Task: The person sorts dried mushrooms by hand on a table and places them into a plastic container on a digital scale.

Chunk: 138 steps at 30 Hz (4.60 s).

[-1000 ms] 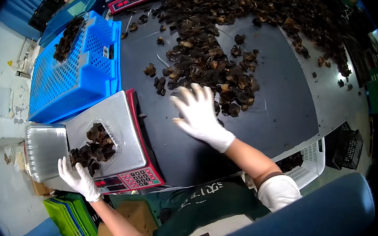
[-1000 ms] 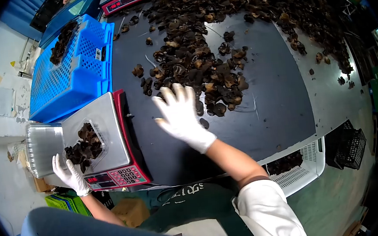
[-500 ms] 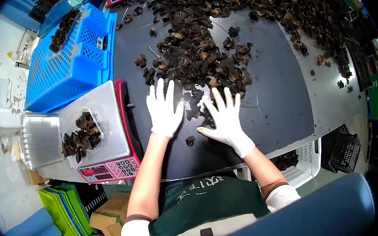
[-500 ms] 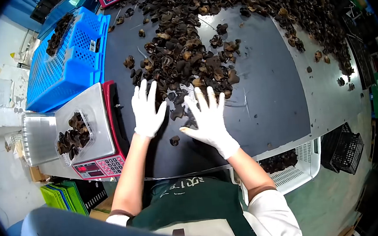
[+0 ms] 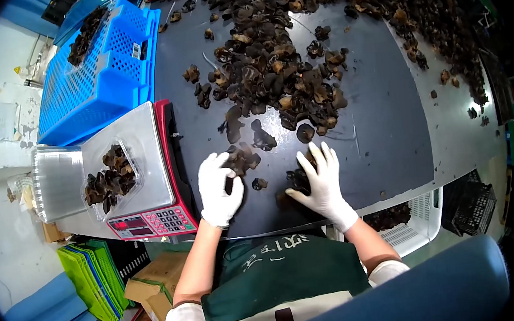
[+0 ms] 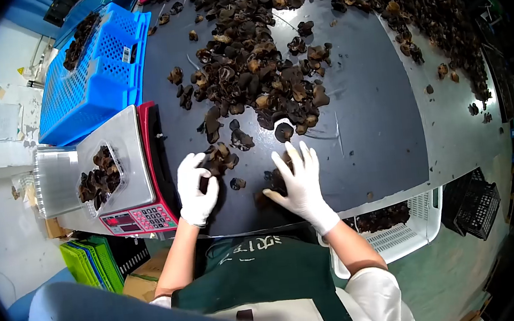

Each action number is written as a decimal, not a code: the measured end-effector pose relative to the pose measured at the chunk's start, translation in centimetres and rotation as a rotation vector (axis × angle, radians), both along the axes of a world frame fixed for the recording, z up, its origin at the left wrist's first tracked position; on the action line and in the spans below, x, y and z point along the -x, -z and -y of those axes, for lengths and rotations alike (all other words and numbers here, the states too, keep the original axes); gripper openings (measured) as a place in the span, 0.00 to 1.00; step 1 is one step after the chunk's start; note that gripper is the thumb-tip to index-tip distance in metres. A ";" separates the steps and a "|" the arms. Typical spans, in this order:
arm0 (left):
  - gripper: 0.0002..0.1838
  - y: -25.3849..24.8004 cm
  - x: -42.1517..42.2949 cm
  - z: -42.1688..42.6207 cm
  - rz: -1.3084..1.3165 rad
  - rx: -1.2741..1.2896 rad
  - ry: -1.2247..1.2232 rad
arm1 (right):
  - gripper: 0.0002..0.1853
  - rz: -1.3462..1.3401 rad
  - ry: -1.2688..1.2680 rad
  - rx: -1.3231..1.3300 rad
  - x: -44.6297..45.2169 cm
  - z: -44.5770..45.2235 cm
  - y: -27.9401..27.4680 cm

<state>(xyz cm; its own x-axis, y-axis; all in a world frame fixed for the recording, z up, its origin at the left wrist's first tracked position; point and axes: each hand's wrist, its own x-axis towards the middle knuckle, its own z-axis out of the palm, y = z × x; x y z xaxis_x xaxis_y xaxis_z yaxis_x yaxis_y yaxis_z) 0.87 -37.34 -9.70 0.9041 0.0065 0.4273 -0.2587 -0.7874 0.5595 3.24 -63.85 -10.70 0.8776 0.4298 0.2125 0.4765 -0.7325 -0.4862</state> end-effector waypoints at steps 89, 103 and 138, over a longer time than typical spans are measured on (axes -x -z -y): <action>0.34 -8.9 6.7 -23.0 -0.002 0.512 -0.343 | 0.13 0.134 -0.943 0.070 -9.9 -26.2 -14.0; 0.23 -10.8 6.3 -14.8 0.020 -0.494 -0.148 | 0.05 -0.606 -0.148 -0.764 -8.0 -17.4 -11.8; 0.08 -11.2 2.8 -15.6 -0.034 -0.493 0.040 | 0.10 -0.261 -0.010 -0.587 -12.7 -11.5 -2.9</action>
<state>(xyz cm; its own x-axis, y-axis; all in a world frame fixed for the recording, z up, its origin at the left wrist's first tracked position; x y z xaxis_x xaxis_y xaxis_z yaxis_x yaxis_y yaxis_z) -1.89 -21.74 1.48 0.9131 -0.2242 0.3405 -0.2824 -0.9502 0.1315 15.91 -52.36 -7.81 0.9289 0.3152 0.1944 0.2934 -0.3059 -0.9057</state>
